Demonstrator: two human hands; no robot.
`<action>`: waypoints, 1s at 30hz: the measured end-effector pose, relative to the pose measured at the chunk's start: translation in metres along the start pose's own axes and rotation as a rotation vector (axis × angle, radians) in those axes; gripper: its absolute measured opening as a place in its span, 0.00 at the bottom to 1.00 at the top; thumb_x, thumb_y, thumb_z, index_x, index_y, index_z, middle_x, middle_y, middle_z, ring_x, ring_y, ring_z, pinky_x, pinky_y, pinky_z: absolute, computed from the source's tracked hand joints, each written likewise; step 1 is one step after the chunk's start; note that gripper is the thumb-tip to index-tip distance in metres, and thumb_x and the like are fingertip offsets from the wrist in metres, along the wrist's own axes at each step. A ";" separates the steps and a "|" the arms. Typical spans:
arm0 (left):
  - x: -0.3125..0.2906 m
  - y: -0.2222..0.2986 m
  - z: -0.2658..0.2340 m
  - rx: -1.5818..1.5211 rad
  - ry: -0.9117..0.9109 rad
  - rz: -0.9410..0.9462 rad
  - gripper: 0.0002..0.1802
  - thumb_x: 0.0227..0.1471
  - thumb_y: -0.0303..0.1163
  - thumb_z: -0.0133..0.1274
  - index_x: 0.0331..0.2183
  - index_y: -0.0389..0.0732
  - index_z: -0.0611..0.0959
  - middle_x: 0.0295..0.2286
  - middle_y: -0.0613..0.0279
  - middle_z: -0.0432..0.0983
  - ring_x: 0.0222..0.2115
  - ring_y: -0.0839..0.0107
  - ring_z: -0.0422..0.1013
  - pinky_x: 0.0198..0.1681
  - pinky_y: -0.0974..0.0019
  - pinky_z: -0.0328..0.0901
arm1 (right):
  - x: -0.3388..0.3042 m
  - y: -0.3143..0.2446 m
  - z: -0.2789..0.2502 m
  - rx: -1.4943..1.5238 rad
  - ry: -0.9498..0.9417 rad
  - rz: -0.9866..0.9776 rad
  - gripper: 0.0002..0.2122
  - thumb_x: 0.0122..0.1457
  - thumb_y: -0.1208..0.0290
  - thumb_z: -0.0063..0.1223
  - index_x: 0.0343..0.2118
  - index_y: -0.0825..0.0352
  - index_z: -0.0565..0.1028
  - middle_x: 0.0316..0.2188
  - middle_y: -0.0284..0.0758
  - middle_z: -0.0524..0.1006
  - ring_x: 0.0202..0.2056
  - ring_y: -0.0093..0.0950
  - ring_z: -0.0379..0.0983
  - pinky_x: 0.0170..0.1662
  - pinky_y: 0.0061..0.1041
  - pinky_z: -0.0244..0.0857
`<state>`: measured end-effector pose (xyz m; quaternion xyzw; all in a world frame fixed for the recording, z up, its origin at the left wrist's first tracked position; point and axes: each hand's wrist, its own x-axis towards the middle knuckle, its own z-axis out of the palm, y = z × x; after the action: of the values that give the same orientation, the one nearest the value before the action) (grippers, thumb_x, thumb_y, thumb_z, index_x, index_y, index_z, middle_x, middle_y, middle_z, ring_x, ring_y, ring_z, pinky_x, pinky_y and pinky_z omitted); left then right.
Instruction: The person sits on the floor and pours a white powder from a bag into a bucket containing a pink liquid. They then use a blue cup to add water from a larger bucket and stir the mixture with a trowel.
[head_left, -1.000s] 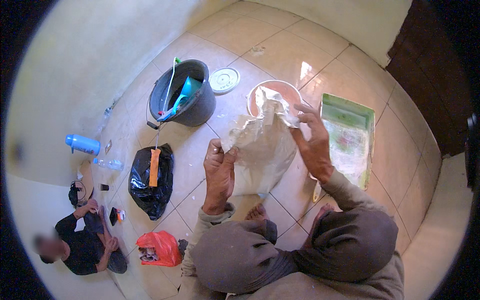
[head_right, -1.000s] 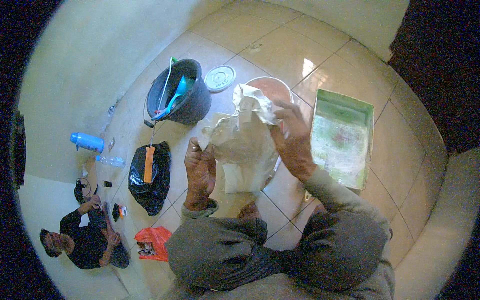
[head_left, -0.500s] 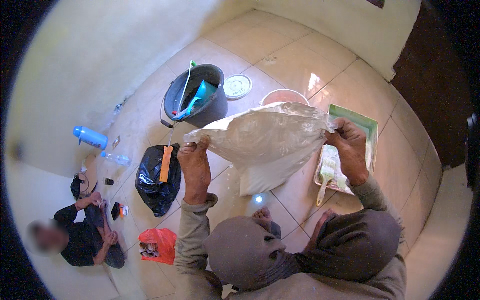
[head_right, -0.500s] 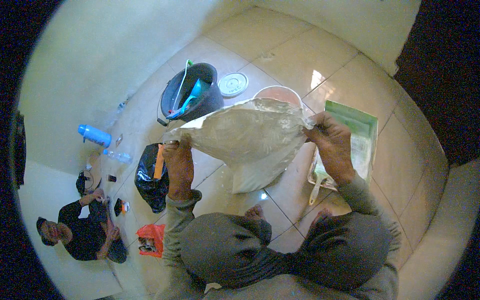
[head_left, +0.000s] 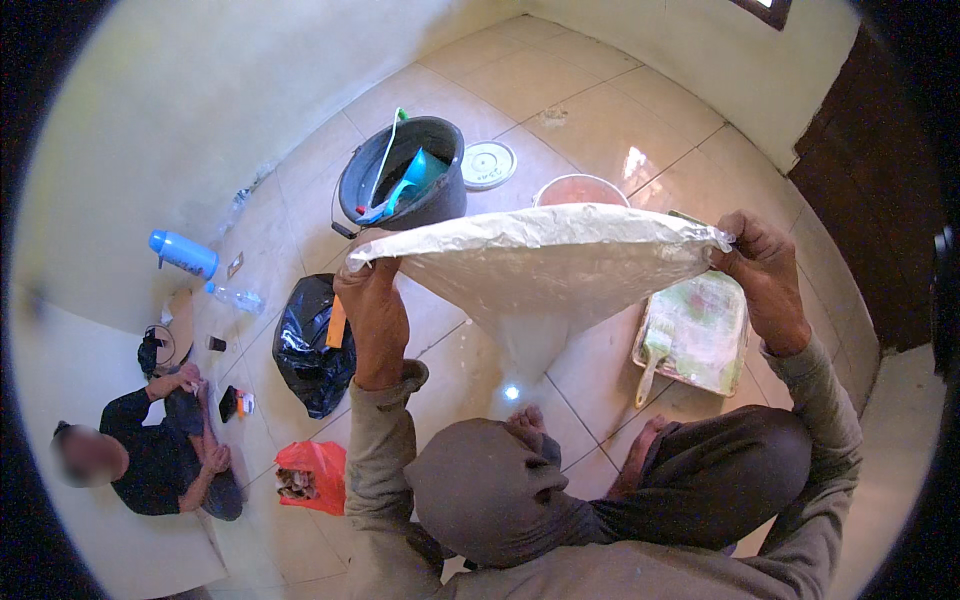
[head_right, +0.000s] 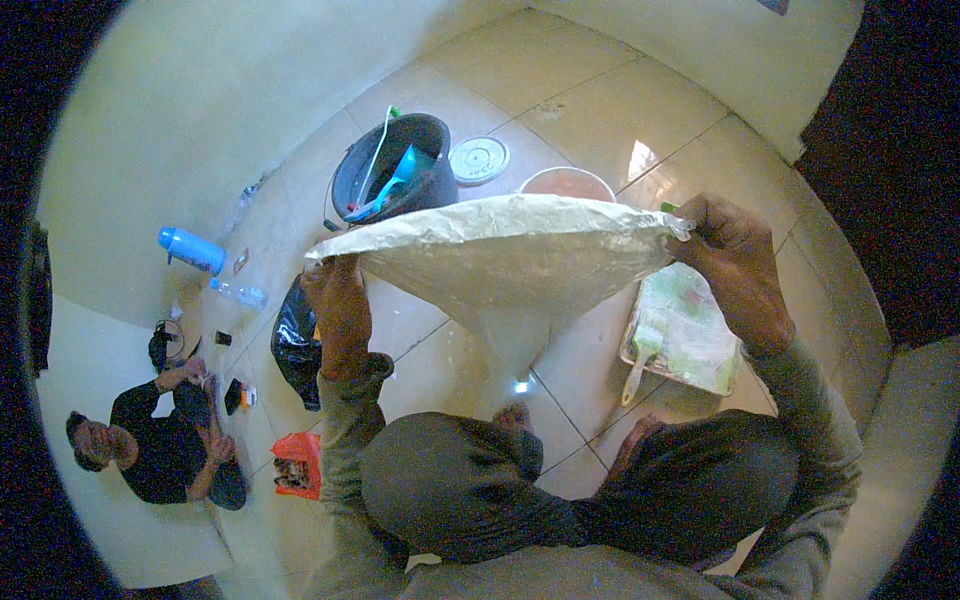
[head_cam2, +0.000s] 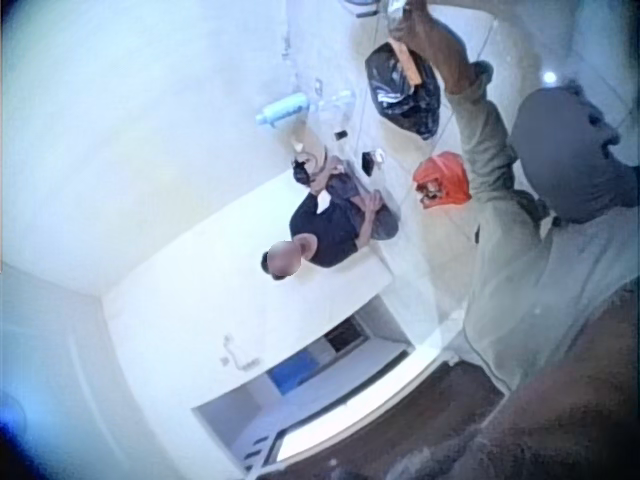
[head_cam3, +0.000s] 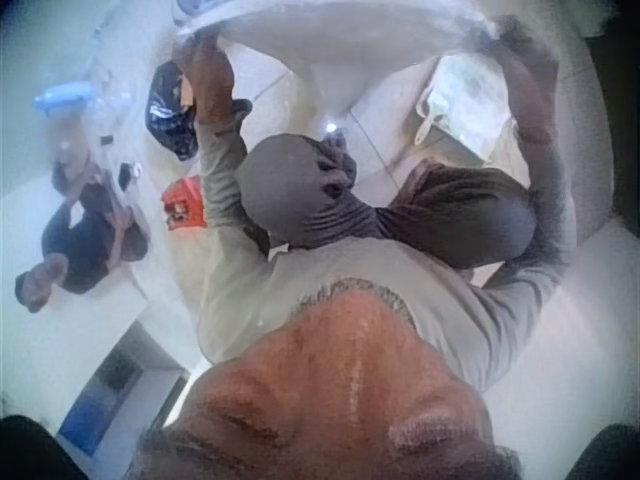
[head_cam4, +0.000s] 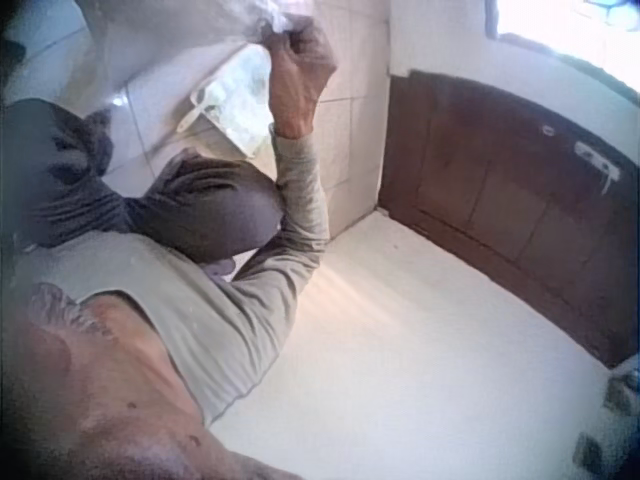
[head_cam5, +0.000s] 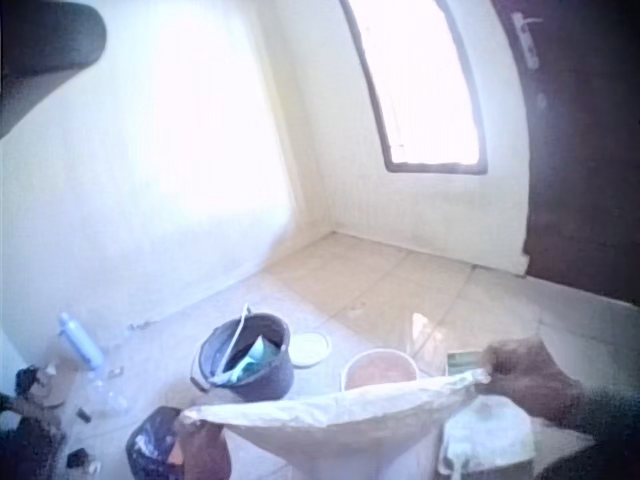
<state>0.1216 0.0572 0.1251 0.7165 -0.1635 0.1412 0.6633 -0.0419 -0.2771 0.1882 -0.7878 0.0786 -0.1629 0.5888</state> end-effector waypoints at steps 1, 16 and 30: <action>0.002 -0.007 -0.003 -0.006 -0.020 0.048 0.03 0.52 0.24 0.51 0.30 0.34 0.79 0.28 0.67 0.74 0.30 0.79 0.67 0.36 0.74 0.62 | 0.001 -0.002 -0.003 -0.052 -0.024 0.008 0.01 0.51 0.80 0.53 0.27 0.70 0.73 0.23 0.30 0.74 0.26 0.18 0.69 0.31 0.18 0.64; 0.011 -0.043 -0.005 -0.233 -0.329 -0.140 0.09 0.55 0.33 0.51 0.34 0.36 0.78 0.24 0.68 0.71 0.22 0.81 0.62 0.25 0.77 0.56 | 0.049 0.039 -0.011 -0.074 -0.326 0.032 0.03 0.53 0.76 0.53 0.29 0.69 0.73 0.27 0.30 0.74 0.32 0.18 0.68 0.37 0.20 0.63; 0.032 -0.097 0.016 -0.801 -0.556 -0.368 0.11 0.53 0.36 0.53 0.34 0.41 0.73 0.28 0.69 0.71 0.26 0.81 0.67 0.26 0.77 0.61 | 0.090 0.103 0.026 0.828 -0.528 0.286 0.16 0.59 0.71 0.47 0.49 0.70 0.66 0.43 0.31 0.72 0.44 0.23 0.69 0.49 0.24 0.63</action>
<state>0.1913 0.0462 0.0492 0.4339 -0.2458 -0.2469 0.8309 0.0582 -0.3125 0.0986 -0.4841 -0.0371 0.1066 0.8677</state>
